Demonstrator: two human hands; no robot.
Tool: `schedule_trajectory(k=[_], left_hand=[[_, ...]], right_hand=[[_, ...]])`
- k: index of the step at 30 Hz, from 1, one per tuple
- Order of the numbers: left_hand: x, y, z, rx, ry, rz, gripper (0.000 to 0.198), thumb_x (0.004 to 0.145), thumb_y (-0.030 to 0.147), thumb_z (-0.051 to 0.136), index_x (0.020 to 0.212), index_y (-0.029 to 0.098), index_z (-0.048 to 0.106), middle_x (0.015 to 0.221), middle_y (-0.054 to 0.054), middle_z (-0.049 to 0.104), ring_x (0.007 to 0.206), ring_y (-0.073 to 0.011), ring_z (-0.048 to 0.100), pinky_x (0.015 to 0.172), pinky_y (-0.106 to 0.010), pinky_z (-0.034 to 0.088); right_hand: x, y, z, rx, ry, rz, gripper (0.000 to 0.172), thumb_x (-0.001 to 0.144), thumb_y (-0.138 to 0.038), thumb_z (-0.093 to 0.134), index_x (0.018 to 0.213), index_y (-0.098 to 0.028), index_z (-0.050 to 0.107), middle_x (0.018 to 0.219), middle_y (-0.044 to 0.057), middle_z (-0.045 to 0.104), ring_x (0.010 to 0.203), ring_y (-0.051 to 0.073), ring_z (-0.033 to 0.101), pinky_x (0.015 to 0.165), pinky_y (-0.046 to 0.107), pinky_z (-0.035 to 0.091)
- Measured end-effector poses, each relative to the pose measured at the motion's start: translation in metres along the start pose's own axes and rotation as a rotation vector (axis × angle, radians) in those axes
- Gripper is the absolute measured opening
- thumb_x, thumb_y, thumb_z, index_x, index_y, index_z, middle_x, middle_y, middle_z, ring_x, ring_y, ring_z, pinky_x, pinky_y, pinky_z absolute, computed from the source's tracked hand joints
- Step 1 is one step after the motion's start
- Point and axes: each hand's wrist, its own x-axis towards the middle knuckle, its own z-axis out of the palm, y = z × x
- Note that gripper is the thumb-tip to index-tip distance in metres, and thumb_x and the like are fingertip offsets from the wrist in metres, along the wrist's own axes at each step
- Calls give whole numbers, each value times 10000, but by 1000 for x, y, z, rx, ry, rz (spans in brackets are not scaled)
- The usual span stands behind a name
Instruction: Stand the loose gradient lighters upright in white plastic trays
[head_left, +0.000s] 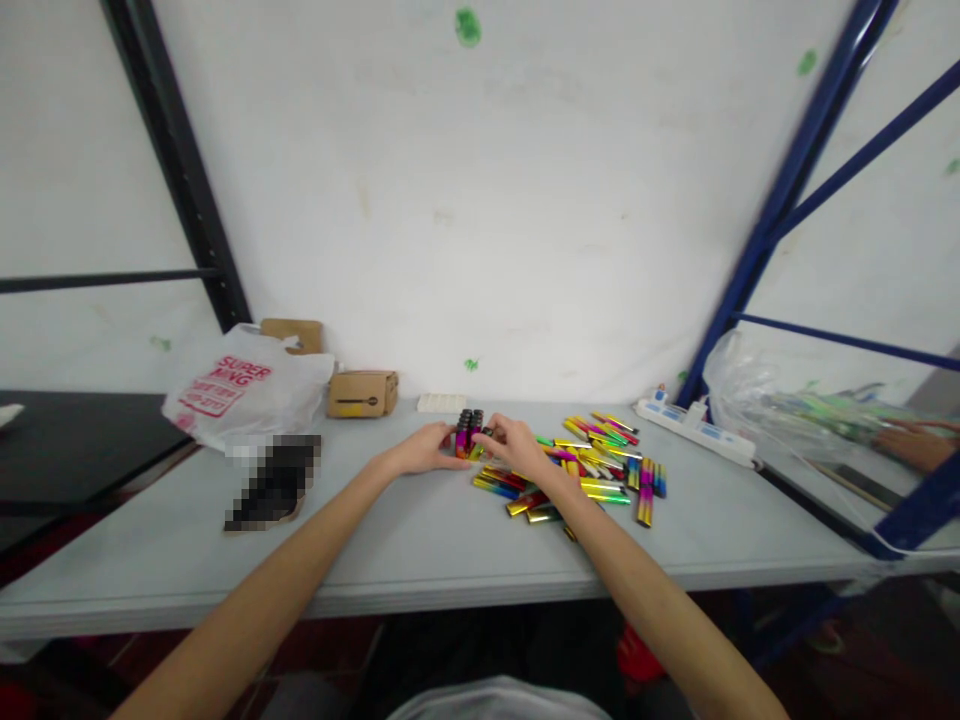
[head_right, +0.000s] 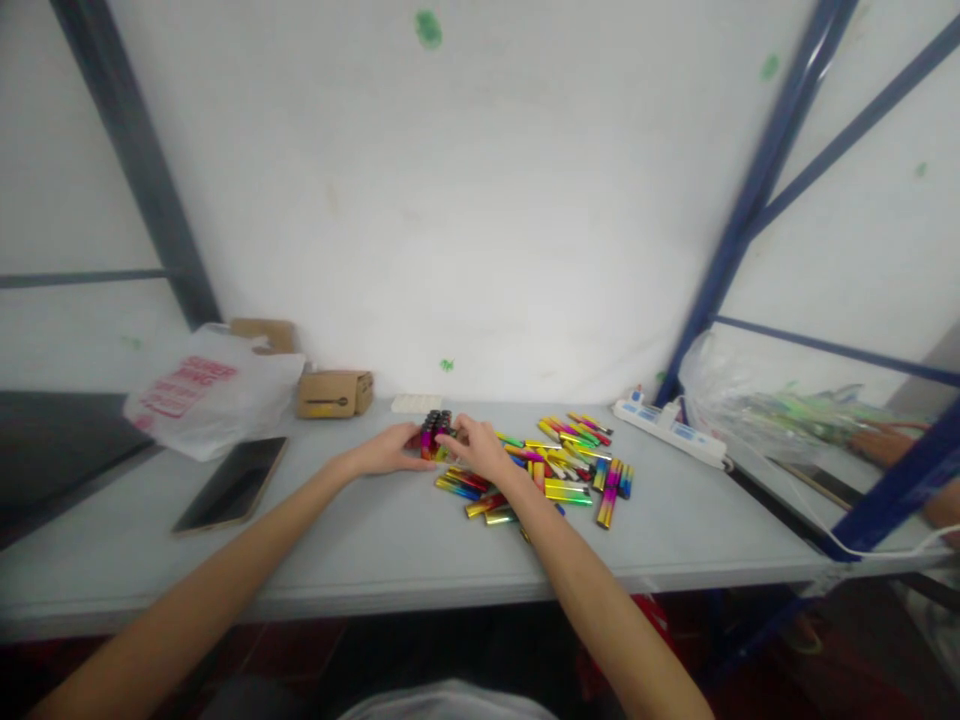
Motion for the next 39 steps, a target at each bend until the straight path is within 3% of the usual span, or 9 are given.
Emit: schedule_trajectory(k=[5,9,15,19,22,26,32,36,39], left_hand=[[0,-1,1,2,-1,13,618,714,709,696,1009,166,680,830,-29,640,728,-211,551,643,-284,384],[0,0,0,0,7,-1,594,711,701,696,979,171,671,847,-34,646,756,-216,559,664,-284,401],[0,3,-2,17,2,-22,573,701,711,679,900,175,644,803,-25,630,727,-213,554,645,-286,395],[-1,5,-4,20,9,-24,606,696,743,668,888,168,640,823,-45,645,741,-228,569,657,-300,409],[0,4,-4,29,12,-23,619,692,754,668,889,168,641,838,-49,648,757,-236,572,670,-306,416],[1,1,-4,36,-6,-26,627,696,762,667,898,169,634,845,-48,639,764,-237,570,664,-303,413],[1,2,-4,49,-7,-29,643,703,771,659,926,168,632,849,-47,636,762,-237,571,664,-302,409],[-1,6,-6,46,-12,-27,656,704,766,656,955,160,642,864,-54,649,770,-242,577,664,-300,407],[-1,8,-6,53,-14,-38,646,702,761,657,934,158,641,861,-60,650,765,-244,582,665,-301,407]], right_hand=[[2,-2,2,-142,-94,-21,304,946,-493,641,947,-189,619,621,-16,664,587,141,612,613,222,392],[6,-14,5,-372,-41,26,408,935,-592,610,1000,-193,666,718,33,707,666,163,638,628,231,373],[6,-14,3,-440,-126,89,601,855,-759,568,764,-180,702,685,61,692,616,160,596,586,247,326],[5,-4,-17,-476,29,155,651,980,-707,375,782,-190,716,725,92,703,698,186,627,655,267,374],[3,6,-32,-610,126,272,549,1061,-523,330,925,-176,733,891,145,731,870,223,664,771,291,426],[-4,23,-45,-757,37,434,330,1004,-335,499,1169,-131,699,1173,204,684,1117,274,634,910,336,450],[-5,33,-49,-725,-137,544,323,971,-324,532,1110,-103,722,1168,217,700,1102,301,667,904,371,477],[-2,33,-42,-719,-92,534,294,1004,-281,498,1137,-87,673,1139,221,704,1066,287,680,875,349,473],[1,32,-36,-676,30,483,293,1037,-330,467,1177,-120,617,1115,203,703,1029,271,682,851,336,467]])
